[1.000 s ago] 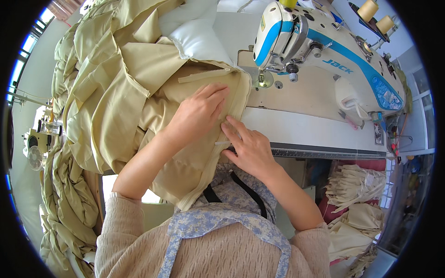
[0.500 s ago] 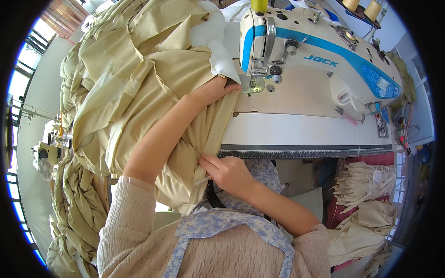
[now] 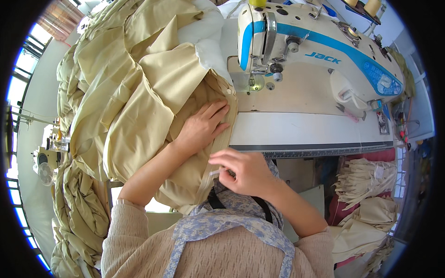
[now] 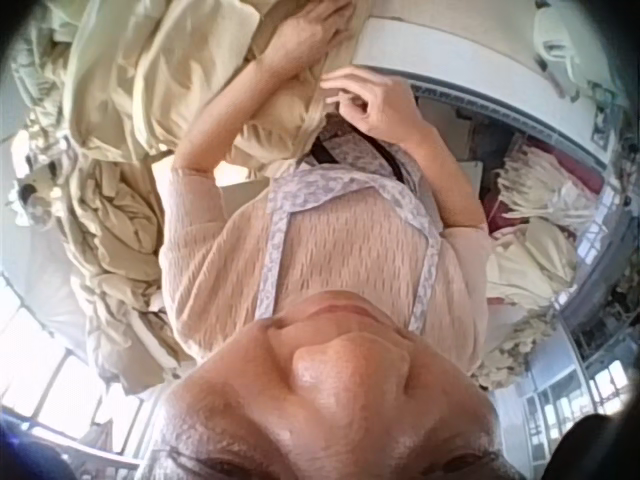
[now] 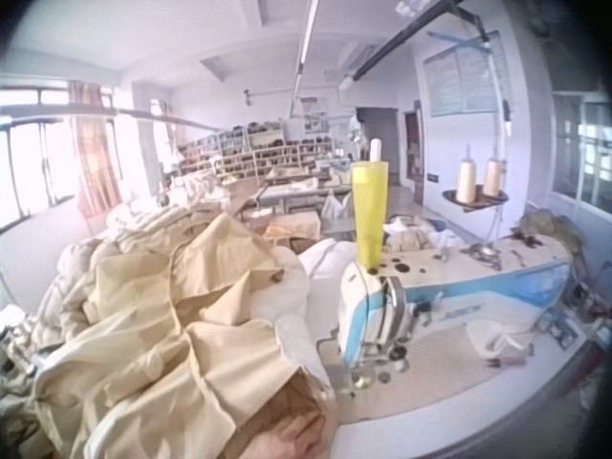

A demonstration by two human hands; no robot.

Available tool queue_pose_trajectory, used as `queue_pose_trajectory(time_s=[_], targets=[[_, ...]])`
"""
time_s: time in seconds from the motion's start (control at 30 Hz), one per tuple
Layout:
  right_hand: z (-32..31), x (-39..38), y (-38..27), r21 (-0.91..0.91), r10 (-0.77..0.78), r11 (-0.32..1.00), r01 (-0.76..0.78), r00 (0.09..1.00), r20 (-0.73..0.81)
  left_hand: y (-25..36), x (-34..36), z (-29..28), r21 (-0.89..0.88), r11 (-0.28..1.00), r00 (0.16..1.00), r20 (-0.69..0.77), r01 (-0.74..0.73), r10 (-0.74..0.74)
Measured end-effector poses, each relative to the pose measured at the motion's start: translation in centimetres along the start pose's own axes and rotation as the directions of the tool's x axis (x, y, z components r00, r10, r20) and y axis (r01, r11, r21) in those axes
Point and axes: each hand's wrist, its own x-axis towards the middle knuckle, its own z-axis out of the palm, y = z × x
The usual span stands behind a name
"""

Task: The person sews a zipper onto a beige fabric item using a sewing machine. They guide the fabric and zipper under the needle, adjust the material, and trim threads with scissors. The work continues across multiple sections of the item.

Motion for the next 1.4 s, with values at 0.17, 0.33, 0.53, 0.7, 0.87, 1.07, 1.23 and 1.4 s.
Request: queue_pose_trajectory(time_s=[0.17,0.33,0.53,0.7,0.87,1.07,1.23,1.4], targets=[[-3.3,6.8,5.3,-0.489,-0.212,0.867,0.091,0.957,-0.198,0.8,-0.3,0.2,0.030,0.996,0.991,0.100,0.080,-0.083],[-3.1,8.4,10.4,-0.501,0.175,0.823,-0.268,0.959,-0.225,0.3,-0.6,0.3,0.072,0.997,0.999,0.038,-0.020,0.017],[-3.3,8.7,9.5,-0.315,0.282,0.888,-0.334,0.938,-0.200,0.1,0.7,-1.6,-0.064,0.995,0.980,0.189,0.071,-0.058],[-3.0,7.6,9.1,-0.014,0.144,0.987,-0.159,0.928,-0.342,0.3,0.8,-0.5,0.195,0.980,0.987,0.160,-0.037,0.005],[-2.7,7.0,8.5,0.108,0.095,0.993,-0.042,0.824,-0.559,-0.4,1.3,-0.5,-0.002,1.000,0.990,0.144,0.004,-0.004],[-2.1,7.4,8.0,0.284,0.274,0.947,-0.153,0.846,-0.457,-2.1,2.5,-1.2,-0.208,0.975,0.958,0.285,0.080,-0.018],[-1.2,8.5,9.0,0.262,0.264,0.953,-0.150,0.835,-0.483,-2.2,2.3,-1.4,-0.279,0.953,0.955,0.294,0.123,-0.037],[-0.7,8.4,10.5,0.226,0.266,0.958,-0.177,0.841,-0.471,-2.2,2.2,-1.4,-0.294,0.946,0.953,0.300,0.134,-0.042]])
